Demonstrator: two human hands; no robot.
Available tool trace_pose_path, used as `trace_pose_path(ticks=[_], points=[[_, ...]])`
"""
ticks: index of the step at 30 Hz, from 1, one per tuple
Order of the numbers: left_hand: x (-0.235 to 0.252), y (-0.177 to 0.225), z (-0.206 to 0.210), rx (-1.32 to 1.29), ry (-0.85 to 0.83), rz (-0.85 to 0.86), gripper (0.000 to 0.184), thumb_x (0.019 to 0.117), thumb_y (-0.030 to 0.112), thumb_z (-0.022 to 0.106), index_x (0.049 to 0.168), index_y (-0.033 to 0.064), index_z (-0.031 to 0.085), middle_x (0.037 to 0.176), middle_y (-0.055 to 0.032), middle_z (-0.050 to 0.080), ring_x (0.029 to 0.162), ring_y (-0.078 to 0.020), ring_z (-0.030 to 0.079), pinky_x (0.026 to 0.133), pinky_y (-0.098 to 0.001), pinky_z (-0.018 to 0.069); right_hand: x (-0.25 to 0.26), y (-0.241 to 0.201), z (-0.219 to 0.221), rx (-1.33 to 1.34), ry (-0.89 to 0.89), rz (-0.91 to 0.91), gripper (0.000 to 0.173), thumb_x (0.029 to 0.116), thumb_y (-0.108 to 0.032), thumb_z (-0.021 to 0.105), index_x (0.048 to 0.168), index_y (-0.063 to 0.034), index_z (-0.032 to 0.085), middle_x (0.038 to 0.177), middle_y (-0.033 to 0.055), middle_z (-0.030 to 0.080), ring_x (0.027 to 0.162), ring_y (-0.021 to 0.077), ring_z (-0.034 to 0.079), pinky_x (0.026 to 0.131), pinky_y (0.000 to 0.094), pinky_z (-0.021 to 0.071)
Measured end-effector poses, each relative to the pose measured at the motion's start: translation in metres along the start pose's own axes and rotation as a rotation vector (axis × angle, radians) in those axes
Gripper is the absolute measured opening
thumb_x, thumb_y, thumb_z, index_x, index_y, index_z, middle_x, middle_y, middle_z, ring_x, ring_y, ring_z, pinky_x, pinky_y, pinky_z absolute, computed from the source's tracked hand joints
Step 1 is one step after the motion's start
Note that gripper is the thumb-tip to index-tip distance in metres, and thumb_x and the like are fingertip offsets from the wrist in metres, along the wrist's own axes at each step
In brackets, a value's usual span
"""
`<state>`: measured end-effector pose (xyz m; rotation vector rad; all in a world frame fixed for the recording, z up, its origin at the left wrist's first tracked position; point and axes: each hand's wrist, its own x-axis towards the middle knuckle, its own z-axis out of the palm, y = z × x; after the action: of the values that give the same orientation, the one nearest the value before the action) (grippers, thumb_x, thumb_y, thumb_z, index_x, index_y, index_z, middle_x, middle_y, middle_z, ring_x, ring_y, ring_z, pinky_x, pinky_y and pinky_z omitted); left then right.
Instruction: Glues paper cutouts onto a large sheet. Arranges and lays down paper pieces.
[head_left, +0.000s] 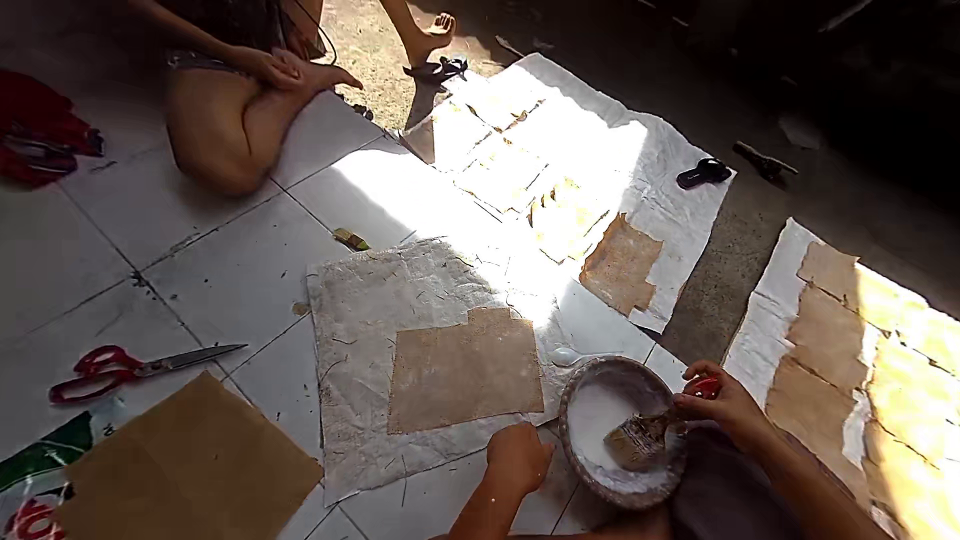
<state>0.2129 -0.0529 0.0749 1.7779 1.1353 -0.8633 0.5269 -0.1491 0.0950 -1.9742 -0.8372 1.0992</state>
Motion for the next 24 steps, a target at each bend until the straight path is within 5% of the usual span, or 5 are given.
trace_pose_path(ticks=[4, 7, 12, 18, 24], points=[[0.002, -0.001, 0.003, 0.010, 0.013, 0.004, 0.064, 0.1071, 0.054, 0.040, 0.125, -0.0030, 0.063, 0.125, -0.0248, 0.066, 0.122, -0.0404, 0.062, 0.097, -0.0603, 0.0491, -0.002, -0.007, -0.004, -0.648, 0.197, -0.087, 0.072, 0.0740, -0.014, 0.093, 0.136, -0.0060, 0.058, 0.103, 0.0192, 0.071, 0.091, 0.0355, 0.070, 0.081, 0.0578, 0.0561], [0.005, 0.000, 0.001, 0.018, 0.017, 0.009, 0.064, 0.1070, 0.054, 0.040, 0.126, -0.0026, 0.063, 0.126, -0.0245, 0.066, 0.122, -0.0402, 0.062, 0.097, -0.0606, 0.0495, 0.006, -0.029, 0.004, -0.870, 0.351, -0.477, 0.069, 0.0756, -0.028, 0.089, 0.135, -0.0033, 0.063, 0.127, 0.0317, 0.060, 0.116, 0.0556, 0.057, 0.093, 0.0696, 0.0469], [0.003, 0.000, 0.007, -0.004, -0.011, 0.032, 0.063, 0.1078, 0.052, 0.040, 0.121, -0.0043, 0.064, 0.125, -0.0258, 0.065, 0.121, -0.0413, 0.062, 0.095, -0.0616, 0.0491, 0.051, -0.086, 0.106, -0.642, 0.030, -0.573, 0.029, 0.0943, -0.022, 0.075, 0.116, -0.0035, 0.074, 0.120, 0.0232, 0.065, 0.114, 0.0421, 0.058, 0.092, 0.0548, 0.0509], [0.006, -0.001, 0.002, -0.021, -0.037, 0.039, 0.062, 0.1082, 0.052, 0.039, 0.123, -0.0038, 0.063, 0.126, -0.0251, 0.065, 0.121, -0.0406, 0.062, 0.095, -0.0609, 0.0497, 0.145, -0.084, 0.228, -0.961, -0.222, -0.494, 0.022, 0.0969, -0.018, 0.068, 0.114, -0.0075, 0.077, 0.119, 0.0205, 0.066, 0.119, 0.0426, 0.056, 0.094, 0.0571, 0.0500], [0.006, -0.003, -0.001, -0.031, -0.057, 0.057, 0.062, 0.1079, 0.052, 0.039, 0.120, -0.0040, 0.064, 0.125, -0.0249, 0.065, 0.120, -0.0407, 0.062, 0.093, -0.0609, 0.0502, 0.128, -0.092, 0.258, -1.367, -0.188, -0.453, 0.011, 0.0911, 0.000, 0.064, 0.087, 0.0042, 0.074, 0.117, 0.0219, 0.066, 0.121, 0.0409, 0.055, 0.093, 0.0570, 0.0445]])
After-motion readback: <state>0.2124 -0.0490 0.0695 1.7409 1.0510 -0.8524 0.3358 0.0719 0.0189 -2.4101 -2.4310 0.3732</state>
